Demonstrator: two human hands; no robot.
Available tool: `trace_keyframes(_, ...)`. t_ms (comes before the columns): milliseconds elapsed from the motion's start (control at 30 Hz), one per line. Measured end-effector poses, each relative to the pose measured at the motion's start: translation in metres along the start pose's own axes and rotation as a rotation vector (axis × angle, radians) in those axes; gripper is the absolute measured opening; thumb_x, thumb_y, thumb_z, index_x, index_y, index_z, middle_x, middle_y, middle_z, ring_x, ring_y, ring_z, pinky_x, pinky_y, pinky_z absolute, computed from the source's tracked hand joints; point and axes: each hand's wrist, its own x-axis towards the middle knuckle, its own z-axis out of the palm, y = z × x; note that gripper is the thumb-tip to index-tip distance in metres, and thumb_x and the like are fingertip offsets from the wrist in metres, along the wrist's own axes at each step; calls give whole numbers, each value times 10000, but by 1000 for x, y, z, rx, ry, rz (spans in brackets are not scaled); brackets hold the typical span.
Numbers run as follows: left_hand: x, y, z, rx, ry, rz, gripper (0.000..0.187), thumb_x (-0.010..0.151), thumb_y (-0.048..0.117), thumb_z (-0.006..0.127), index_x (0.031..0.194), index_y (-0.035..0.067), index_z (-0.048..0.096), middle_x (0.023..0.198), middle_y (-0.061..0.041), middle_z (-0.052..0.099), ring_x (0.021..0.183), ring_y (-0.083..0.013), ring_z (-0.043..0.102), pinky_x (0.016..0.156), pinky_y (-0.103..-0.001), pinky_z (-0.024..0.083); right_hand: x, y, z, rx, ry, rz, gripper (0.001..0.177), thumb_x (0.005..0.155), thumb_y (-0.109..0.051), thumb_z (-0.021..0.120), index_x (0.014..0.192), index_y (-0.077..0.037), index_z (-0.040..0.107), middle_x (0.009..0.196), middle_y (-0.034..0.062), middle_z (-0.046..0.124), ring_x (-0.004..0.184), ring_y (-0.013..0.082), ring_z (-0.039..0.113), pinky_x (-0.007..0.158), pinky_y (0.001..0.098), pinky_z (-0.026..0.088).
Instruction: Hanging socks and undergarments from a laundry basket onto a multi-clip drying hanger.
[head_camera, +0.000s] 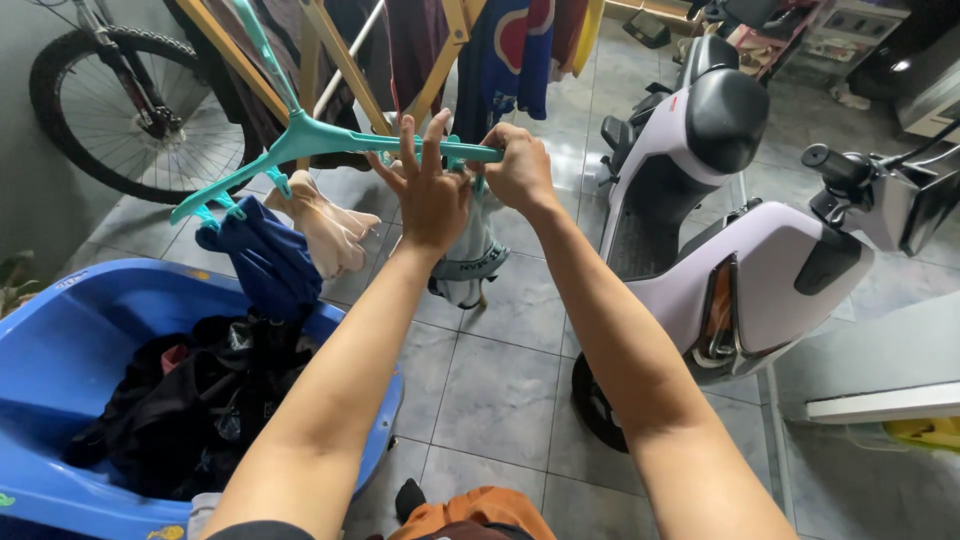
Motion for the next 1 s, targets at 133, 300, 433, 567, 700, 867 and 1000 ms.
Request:
trace_keyframes(133, 1, -5, 9, -29, 95, 65, 154, 974, 285, 756, 919, 145, 788, 1648, -17, 303, 1584, -386, 86, 1147, -811, -61, 0, -3, -2, 6, 27, -30, 175, 738, -144, 837, 881, -95, 750, 878, 85, 790, 845, 222, 767, 760, 360, 562)
trace_keyframes(300, 10, -4, -8, -13, 65, 102, 146, 960, 260, 750, 867, 151, 782, 1567, -39, 363, 1515, -391, 212, 1150, -802, -8, -5, -9, -8, 73, 19, -18, 200, 795, -185, 840, 939, -88, 740, 884, 80, 785, 836, 201, 764, 750, 345, 562)
trace_keyframes(433, 14, -6, -14, 32, 30, 104, 156, 921, 258, 762, 815, 144, 769, 1498, -30, 423, 1450, -351, 315, 1155, -795, 31, -10, -11, -8, 108, -5, 0, 202, 809, -169, 814, 980, -91, 743, 900, 71, 793, 843, 187, 771, 755, 331, 574)
trace_keyframes(567, 16, -8, -20, 6, 20, 164, 132, 916, 254, 770, 833, 152, 785, 1348, -24, 479, 1362, -327, 373, 1112, -815, 37, -12, -8, -4, 116, -7, -10, 243, 827, -154, 790, 1064, -120, 744, 946, 58, 799, 885, 178, 772, 787, 319, 571)
trace_keyframes(700, 21, -15, -22, 17, 26, 200, 151, 872, 232, 785, 753, 142, 760, 1285, -5, 524, 1344, -286, 409, 1120, -815, 52, -18, -16, -5, 81, 17, -92, 468, 844, -156, 803, 1290, -205, 671, 1091, 116, 748, 1016, 253, 711, 873, 358, 523)
trace_keyframes(867, 32, -15, -35, 19, 60, 273, 119, 841, 243, 805, 763, 163, 764, 1237, -1, 519, 1307, -268, 424, 1093, -819, 75, -12, -10, -7, 93, -17, -207, 295, 884, -142, 787, 1154, -155, 667, 1084, 135, 671, 1064, 296, 663, 912, 371, 511)
trace_keyframes(1000, 40, -20, -39, -7, 26, 313, 107, 808, 238, 826, 739, 185, 764, 1182, -23, 510, 1251, -283, 430, 1054, -827, 106, -13, -9, -11, 159, -135, -333, 323, 844, -109, 759, 1124, -99, 598, 1054, 125, 557, 995, 288, 617, 857, 385, 512)
